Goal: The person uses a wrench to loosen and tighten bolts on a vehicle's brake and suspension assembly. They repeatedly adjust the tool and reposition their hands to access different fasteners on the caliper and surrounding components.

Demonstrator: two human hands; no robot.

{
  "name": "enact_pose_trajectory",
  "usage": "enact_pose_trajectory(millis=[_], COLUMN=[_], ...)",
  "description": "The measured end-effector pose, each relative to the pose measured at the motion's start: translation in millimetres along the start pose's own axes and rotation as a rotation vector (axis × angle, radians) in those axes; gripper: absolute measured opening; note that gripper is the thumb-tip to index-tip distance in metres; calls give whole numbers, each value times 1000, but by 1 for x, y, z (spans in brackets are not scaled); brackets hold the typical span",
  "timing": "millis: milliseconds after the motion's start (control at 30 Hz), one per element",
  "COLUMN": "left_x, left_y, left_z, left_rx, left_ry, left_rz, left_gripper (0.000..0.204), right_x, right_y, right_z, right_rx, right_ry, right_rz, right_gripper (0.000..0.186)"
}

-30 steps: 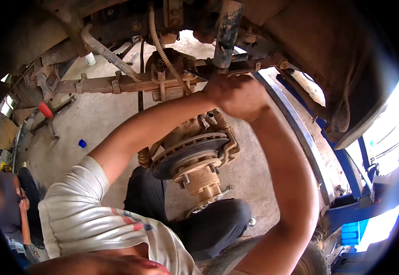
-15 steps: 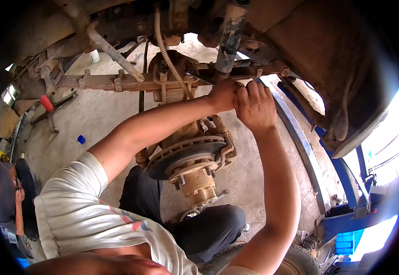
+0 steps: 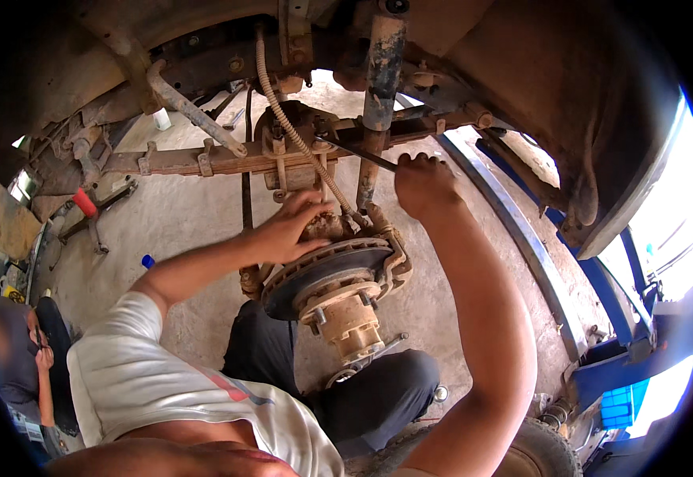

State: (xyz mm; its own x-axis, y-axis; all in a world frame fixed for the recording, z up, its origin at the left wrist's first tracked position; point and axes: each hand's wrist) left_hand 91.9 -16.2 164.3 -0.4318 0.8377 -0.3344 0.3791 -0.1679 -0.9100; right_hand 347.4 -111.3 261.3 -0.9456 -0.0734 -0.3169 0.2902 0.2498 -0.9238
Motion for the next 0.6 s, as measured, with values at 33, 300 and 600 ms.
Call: enact_pose_trajectory(millis=[33, 300, 600], left_x=[3, 2, 2], left_y=[-1, 21, 22], left_z=[15, 48, 48], left_rx=[51, -55, -95], left_ry=[-62, -201, -195], left_rz=[72, 500, 523], left_gripper=[68, 76, 74], right_x=[6, 20, 17], right_y=[-7, 4, -17], right_z=[-6, -16, -23], right_rx=[86, 63, 181], right_ry=[18, 38, 150], right_rz=[-108, -356, -375], right_gripper=[31, 40, 28])
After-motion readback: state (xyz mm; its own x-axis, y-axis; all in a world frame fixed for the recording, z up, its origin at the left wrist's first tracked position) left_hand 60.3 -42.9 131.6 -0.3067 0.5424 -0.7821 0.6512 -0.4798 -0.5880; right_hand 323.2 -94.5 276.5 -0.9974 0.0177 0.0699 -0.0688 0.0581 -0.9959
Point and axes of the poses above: each hand's wrist, its own z-axis away from the middle knuckle, its own y-axis out of the palm, x = y × z, and after that the axes turned 12 degrees about -y, right-handed
